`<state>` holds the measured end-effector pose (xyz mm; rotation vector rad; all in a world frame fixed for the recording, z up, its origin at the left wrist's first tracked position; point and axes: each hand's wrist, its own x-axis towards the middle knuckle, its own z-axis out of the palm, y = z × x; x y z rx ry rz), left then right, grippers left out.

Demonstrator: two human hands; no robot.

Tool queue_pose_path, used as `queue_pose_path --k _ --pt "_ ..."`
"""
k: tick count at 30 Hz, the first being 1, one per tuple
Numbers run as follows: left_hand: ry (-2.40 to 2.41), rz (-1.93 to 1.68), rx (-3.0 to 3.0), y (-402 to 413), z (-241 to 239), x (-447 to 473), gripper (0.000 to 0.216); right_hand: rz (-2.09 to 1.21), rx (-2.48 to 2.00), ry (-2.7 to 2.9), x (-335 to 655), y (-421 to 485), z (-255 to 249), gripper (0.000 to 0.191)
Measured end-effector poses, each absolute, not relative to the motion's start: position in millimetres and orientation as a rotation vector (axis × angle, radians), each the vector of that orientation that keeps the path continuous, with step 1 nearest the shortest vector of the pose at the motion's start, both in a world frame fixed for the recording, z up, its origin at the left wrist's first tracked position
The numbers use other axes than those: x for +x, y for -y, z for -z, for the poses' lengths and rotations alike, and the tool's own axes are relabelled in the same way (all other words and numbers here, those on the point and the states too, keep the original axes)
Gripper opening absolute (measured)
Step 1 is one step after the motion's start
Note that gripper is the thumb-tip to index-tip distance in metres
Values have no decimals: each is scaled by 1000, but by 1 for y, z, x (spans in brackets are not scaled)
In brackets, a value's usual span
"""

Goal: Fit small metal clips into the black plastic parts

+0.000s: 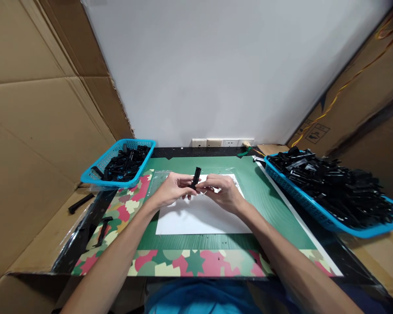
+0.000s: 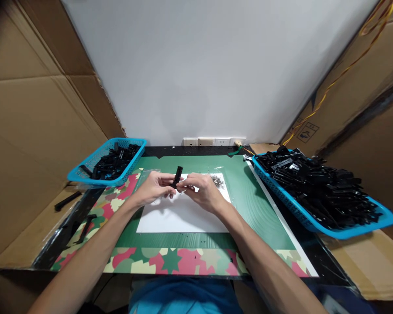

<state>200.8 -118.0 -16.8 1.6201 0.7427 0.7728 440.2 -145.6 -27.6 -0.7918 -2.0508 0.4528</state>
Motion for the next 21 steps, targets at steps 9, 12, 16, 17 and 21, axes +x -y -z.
queue_pose_path --k 9,12,16,17,21 --pt "-630 -680 1751 117 14 200 61 -440 -819 1990 444 140 30 20" --pt "-693 -681 1857 117 18 201 58 -349 -789 1963 447 136 39 18" --pt "-854 -838 2032 114 25 199 45 -300 -839 1984 448 132 48 20" --pt "-900 -875 2092 113 26 198 43 -299 -854 1993 448 131 51 20" --pt "-1018 -962 2340 113 32 195 37 -306 -887 2017 446 127 60 20"
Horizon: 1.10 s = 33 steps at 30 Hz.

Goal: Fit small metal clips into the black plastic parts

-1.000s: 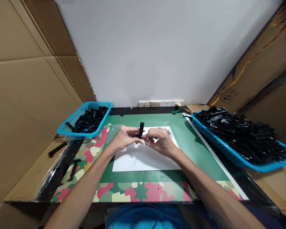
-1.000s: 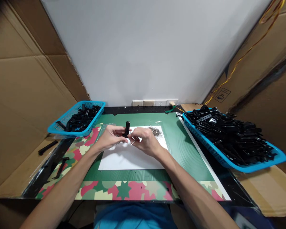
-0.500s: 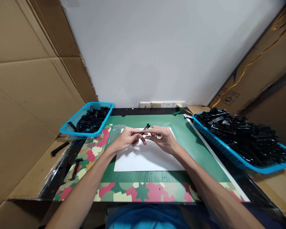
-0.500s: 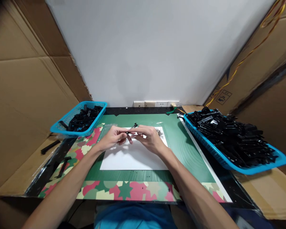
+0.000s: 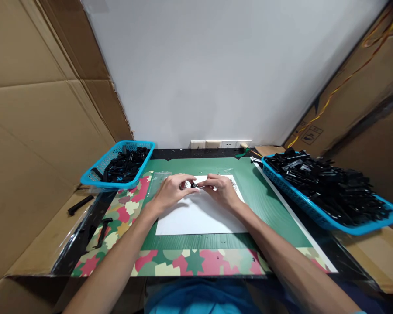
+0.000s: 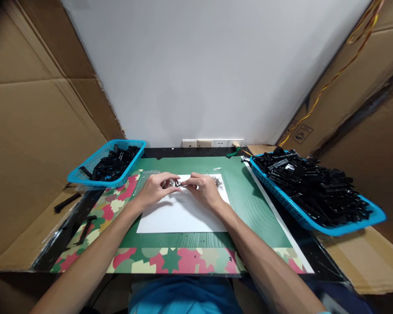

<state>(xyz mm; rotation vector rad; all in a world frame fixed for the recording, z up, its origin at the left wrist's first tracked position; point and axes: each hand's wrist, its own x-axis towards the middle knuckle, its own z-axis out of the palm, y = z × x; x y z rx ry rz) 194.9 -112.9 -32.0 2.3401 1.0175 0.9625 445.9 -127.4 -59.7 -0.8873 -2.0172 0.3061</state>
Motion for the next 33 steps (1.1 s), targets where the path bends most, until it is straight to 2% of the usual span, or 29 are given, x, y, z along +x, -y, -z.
queue_pose_path --k 4,9,14,17,22,28,33 --pt "-1059 -1012 2401 115 38 197 25 -330 -913 2004 447 125 63 19" --pt "-1164 -1076 2301 117 41 202 20 -405 -993 2032 450 126 54 15" --pt "-1166 -1083 2303 121 42 208 16 -448 -1071 2039 450 126 46 26" --pt "-1113 -1047 2343 123 46 211 13 -405 -1093 2062 450 125 47 32" --pt "-1102 -1008 2368 126 56 216 11 -268 -1104 2128 449 125 52 30" --pt "-1091 -950 2453 126 59 217 7 -541 -1116 1807 438 135 43 25" --pt "-1025 -906 2564 125 60 216 8 -651 -1099 1788 432 137 43 27"
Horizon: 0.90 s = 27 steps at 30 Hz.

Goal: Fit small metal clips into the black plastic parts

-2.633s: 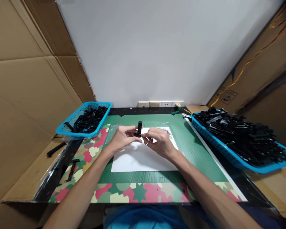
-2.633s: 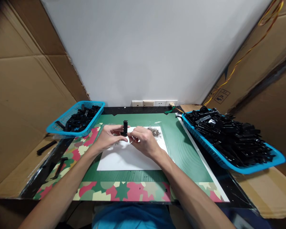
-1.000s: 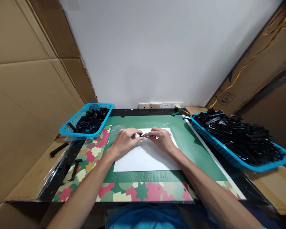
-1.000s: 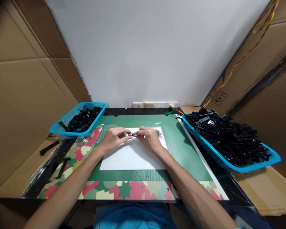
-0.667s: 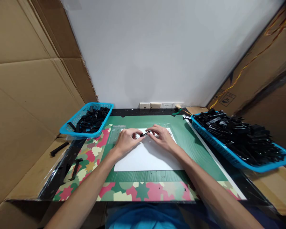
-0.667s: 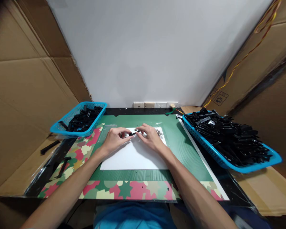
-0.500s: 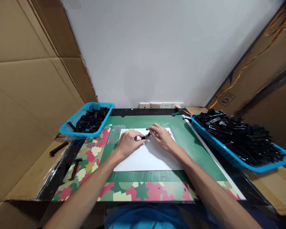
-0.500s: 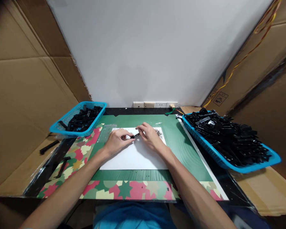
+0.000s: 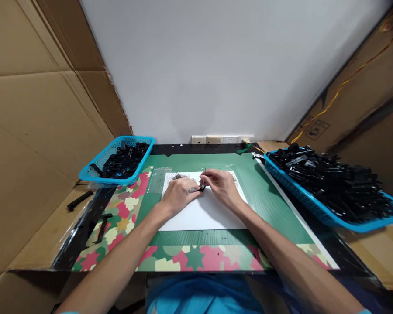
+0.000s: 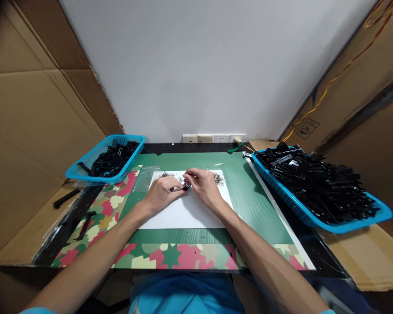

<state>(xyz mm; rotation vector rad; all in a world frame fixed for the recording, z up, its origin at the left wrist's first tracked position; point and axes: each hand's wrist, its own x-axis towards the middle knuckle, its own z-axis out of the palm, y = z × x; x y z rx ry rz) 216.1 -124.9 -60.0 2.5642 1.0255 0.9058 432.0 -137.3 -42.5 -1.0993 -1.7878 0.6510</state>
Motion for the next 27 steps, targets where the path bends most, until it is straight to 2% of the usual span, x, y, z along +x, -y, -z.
queue_pose_path --k 9,14,27 --pt "-1034 -888 2555 126 58 217 11 -539 -1116 1825 430 137 45 28" --pt "-1054 -911 2484 128 59 219 6 -397 -1131 1889 429 141 47 35" --pt "-1095 -972 2323 129 61 224 12 -363 -1120 1862 425 144 54 39"
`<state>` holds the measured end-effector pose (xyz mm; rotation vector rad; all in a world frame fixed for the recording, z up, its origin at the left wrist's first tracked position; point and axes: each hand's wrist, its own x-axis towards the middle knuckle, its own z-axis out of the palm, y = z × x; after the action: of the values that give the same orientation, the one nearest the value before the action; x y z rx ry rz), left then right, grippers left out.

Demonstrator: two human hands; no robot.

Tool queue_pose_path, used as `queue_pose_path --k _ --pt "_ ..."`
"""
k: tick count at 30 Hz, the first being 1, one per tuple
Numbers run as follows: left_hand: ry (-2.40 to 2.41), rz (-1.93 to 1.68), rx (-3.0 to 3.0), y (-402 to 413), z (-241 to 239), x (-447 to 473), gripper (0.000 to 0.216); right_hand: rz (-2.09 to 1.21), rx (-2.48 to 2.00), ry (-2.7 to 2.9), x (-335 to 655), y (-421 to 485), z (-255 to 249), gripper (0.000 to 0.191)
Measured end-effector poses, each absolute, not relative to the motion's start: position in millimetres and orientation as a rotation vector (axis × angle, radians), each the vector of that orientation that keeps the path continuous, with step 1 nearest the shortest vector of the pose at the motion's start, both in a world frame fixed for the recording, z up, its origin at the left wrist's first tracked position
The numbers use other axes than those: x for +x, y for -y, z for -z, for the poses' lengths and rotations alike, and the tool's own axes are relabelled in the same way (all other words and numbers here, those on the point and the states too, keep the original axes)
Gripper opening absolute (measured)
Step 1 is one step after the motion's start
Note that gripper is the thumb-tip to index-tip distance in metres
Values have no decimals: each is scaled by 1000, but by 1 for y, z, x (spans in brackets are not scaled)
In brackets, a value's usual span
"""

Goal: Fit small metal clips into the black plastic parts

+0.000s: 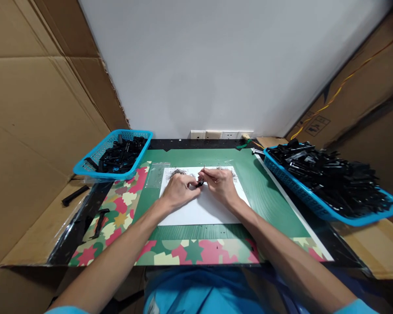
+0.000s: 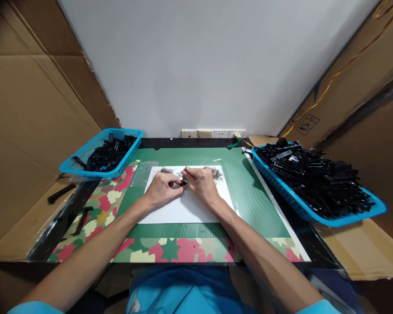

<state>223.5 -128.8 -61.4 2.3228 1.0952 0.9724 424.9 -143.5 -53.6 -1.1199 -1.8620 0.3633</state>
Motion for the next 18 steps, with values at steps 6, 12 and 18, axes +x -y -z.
queue_pose_path --k 6,12,18 --pt "-1095 -984 2294 130 60 225 19 -377 -1096 1896 425 143 54 41" --pt "-1083 -1026 2300 129 63 226 17 -437 -1133 1811 423 143 56 36" --pt "-1183 -1261 2339 127 55 222 12 -420 -1066 1456 432 145 44 29"
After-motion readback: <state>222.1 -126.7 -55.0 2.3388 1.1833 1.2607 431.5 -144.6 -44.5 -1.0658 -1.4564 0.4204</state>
